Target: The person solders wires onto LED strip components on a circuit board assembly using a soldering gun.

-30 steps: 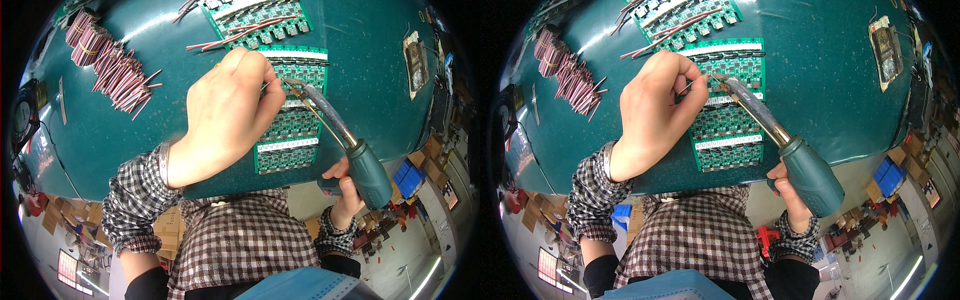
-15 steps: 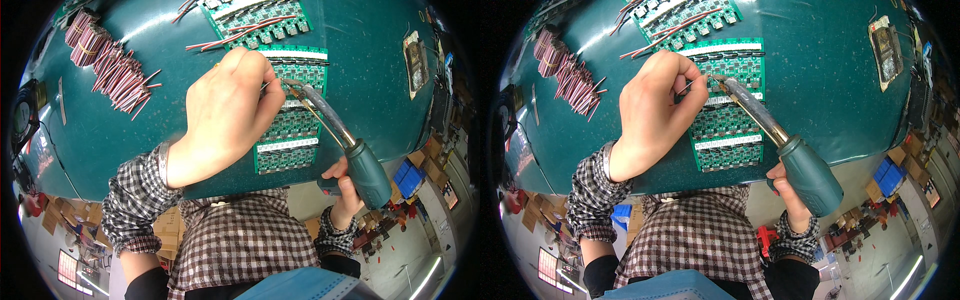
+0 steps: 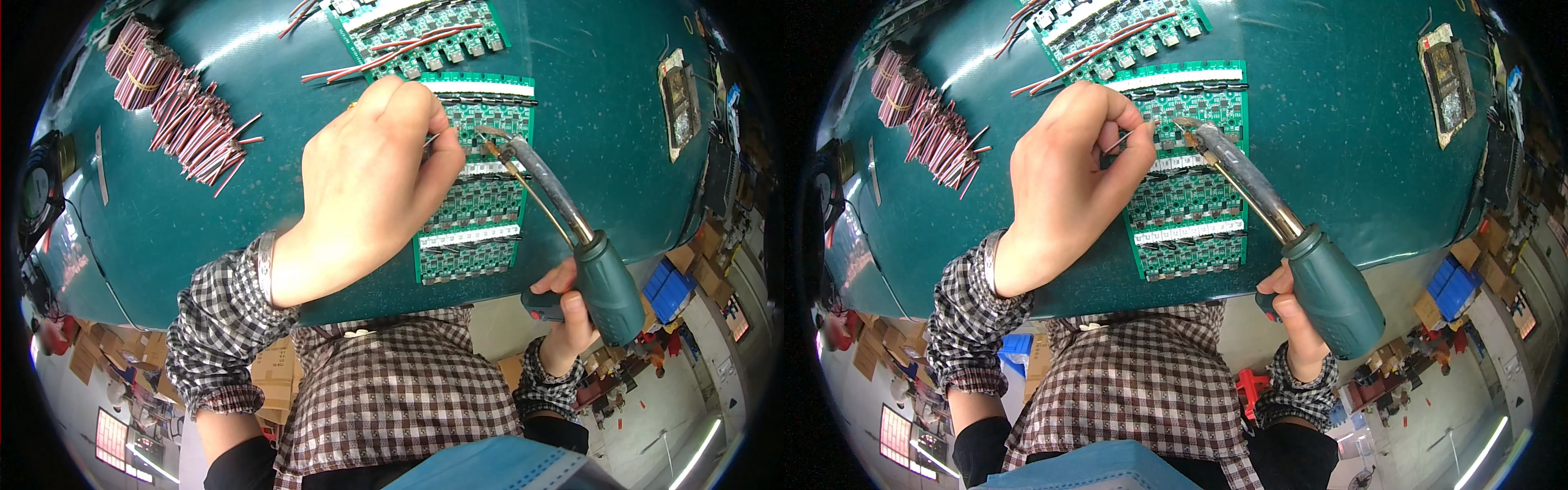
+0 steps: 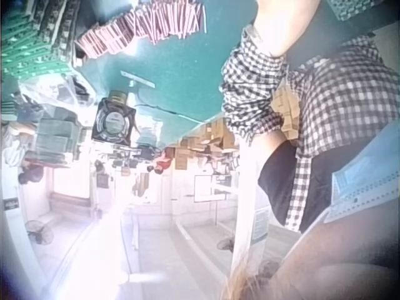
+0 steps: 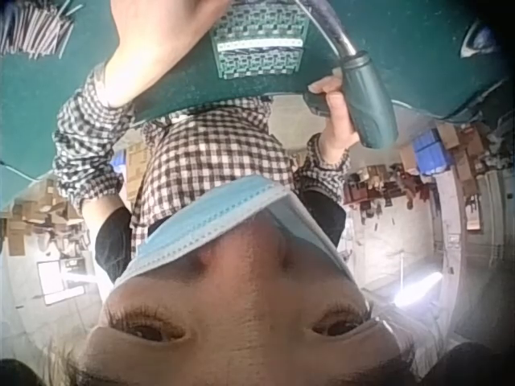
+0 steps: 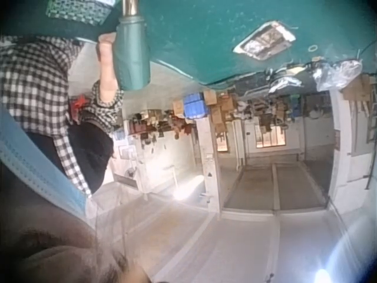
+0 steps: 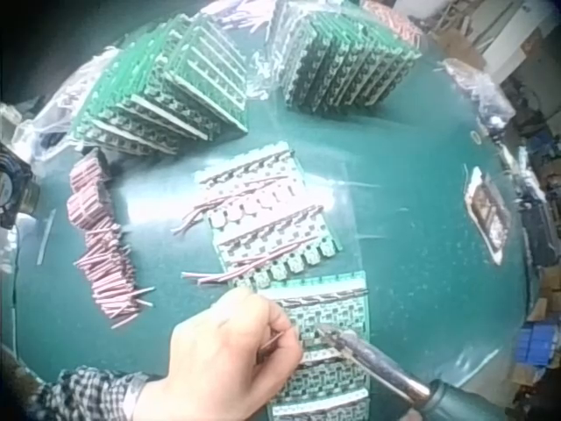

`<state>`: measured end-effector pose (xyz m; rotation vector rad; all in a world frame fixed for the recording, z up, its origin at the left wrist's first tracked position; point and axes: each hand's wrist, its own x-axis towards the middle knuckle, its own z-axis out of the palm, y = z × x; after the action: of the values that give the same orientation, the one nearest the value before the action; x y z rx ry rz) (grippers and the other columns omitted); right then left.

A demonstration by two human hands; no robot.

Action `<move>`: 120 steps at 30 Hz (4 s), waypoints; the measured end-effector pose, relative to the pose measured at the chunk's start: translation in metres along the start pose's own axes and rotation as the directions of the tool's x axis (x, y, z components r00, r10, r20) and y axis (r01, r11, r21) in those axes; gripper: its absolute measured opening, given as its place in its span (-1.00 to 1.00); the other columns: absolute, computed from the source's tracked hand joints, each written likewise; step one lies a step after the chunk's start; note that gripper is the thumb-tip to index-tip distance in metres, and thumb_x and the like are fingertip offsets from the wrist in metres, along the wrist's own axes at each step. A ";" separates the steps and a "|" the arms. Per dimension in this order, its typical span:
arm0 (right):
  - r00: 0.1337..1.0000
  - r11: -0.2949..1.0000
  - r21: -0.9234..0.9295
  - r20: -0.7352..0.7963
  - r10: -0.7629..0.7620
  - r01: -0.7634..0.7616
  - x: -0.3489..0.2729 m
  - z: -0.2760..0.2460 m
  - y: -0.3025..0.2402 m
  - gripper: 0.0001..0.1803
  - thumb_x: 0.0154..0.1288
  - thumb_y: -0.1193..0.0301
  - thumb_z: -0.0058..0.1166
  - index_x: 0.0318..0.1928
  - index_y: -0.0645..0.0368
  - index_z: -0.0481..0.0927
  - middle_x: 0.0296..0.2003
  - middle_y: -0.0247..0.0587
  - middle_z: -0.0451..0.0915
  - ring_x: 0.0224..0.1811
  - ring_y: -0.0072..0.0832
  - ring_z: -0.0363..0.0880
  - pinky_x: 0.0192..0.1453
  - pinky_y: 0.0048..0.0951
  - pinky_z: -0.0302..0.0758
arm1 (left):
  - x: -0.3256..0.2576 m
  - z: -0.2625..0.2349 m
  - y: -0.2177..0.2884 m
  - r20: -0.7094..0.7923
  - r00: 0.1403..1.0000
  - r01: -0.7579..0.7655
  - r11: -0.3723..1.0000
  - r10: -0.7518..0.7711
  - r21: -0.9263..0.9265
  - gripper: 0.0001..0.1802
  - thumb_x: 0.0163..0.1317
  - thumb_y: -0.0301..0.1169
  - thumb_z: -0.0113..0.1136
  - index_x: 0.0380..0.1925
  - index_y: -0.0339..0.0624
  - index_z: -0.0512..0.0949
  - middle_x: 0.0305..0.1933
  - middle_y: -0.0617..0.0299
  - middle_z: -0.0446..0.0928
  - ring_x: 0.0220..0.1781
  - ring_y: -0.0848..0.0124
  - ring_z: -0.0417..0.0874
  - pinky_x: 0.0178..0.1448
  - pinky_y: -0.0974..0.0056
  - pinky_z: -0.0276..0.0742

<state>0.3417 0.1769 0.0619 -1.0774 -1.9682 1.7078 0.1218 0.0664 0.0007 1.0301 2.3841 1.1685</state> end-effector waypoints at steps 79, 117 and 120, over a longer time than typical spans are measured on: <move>0.718 0.930 -0.069 -0.616 -0.324 0.360 0.043 -0.108 0.012 -0.70 0.35 0.35 0.05 -0.08 0.37 0.53 -0.33 -0.17 0.61 -0.26 -0.38 0.64 -0.42 -0.51 0.56 | -0.053 -0.108 -0.058 -0.187 0.972 0.182 0.959 -0.143 0.215 -0.87 0.09 -0.61 0.27 -0.42 -0.31 0.47 -0.40 0.19 0.45 -0.37 0.41 0.51 -0.23 0.38 0.47; 0.931 0.959 0.140 -0.309 -0.192 0.245 0.024 -0.067 0.022 -0.61 0.36 0.32 -0.04 0.01 0.43 0.43 -0.26 -0.10 0.58 -0.22 -0.30 0.63 -0.40 -0.47 0.59 | -0.001 -0.036 0.018 0.215 0.963 0.217 0.942 -0.164 -0.256 -0.94 0.14 -0.57 0.21 -0.38 -0.26 0.54 -0.46 0.37 0.44 -0.53 0.70 0.30 -0.50 0.55 0.18; 0.934 0.957 0.140 -0.294 -0.203 0.252 0.023 -0.064 0.019 -0.61 0.36 0.32 -0.04 0.01 0.43 0.43 -0.25 -0.09 0.58 -0.22 -0.29 0.63 -0.41 -0.48 0.59 | 0.004 -0.029 0.014 0.179 0.979 0.138 0.960 -0.096 -0.243 -0.94 0.12 -0.56 0.21 -0.38 -0.25 0.54 -0.48 0.36 0.46 -0.55 0.68 0.32 -0.50 0.53 0.21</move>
<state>0.3756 0.2386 0.0531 -0.9259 -1.6623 1.4855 0.1102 0.0585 0.0306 0.8539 2.0727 1.2532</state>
